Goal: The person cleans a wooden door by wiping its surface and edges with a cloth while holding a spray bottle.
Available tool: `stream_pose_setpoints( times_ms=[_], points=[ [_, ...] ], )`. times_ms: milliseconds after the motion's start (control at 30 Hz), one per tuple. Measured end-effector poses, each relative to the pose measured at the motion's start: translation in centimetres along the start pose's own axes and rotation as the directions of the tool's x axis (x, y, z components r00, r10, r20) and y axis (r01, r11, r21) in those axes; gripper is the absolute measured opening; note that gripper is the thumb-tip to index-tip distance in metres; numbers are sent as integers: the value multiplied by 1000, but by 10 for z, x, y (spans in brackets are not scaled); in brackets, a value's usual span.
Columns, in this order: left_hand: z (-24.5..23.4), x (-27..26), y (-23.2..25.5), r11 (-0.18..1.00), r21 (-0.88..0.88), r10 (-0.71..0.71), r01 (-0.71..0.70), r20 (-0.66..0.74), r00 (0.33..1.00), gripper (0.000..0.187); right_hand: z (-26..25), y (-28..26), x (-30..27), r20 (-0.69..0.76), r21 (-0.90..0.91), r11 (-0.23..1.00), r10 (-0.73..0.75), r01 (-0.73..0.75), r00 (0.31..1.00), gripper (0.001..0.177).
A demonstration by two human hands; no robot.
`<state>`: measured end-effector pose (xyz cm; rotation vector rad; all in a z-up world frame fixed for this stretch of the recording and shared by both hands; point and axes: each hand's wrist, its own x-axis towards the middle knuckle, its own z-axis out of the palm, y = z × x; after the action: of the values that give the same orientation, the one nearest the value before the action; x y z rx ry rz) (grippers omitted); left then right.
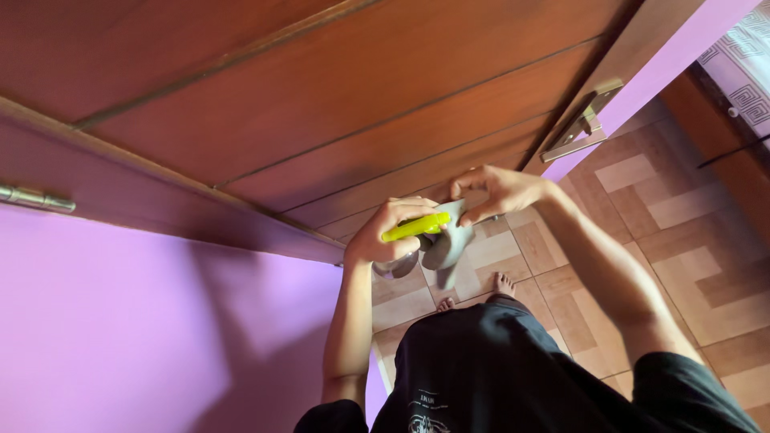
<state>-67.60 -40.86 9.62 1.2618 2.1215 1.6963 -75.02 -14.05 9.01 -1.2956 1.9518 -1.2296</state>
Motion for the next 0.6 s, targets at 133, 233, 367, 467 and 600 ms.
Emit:
stream_pose_setpoints(
  times_ms=[133, 233, 367, 467, 600],
  points=[
    [-8, -14, -1, 996, 79, -43, 44, -15, 999, 54, 1, -4, 2, 29, -76, 909, 414, -411, 910, 42],
    [-17, -28, -4, 989, 68, -133, 134, -26, 991, 53, 0, -15, 4, -24, -259, 923, 290, -286, 957, 39],
    [-24, -42, -9, 985, 114, -122, 133, -96, 988, 55, -11, -27, -4, -148, -303, 922, 205, -241, 968, 25],
    [-24, -49, -14, 978, 134, -139, 159, -146, 979, 53, -18, -36, -6, -237, -187, 936, 251, -298, 938, 25],
    [-20, -57, -19, 970, 145, -167, 197, -196, 966, 51, -22, -28, -6, -278, -168, 946, 225, -278, 934, 31]
  ],
)
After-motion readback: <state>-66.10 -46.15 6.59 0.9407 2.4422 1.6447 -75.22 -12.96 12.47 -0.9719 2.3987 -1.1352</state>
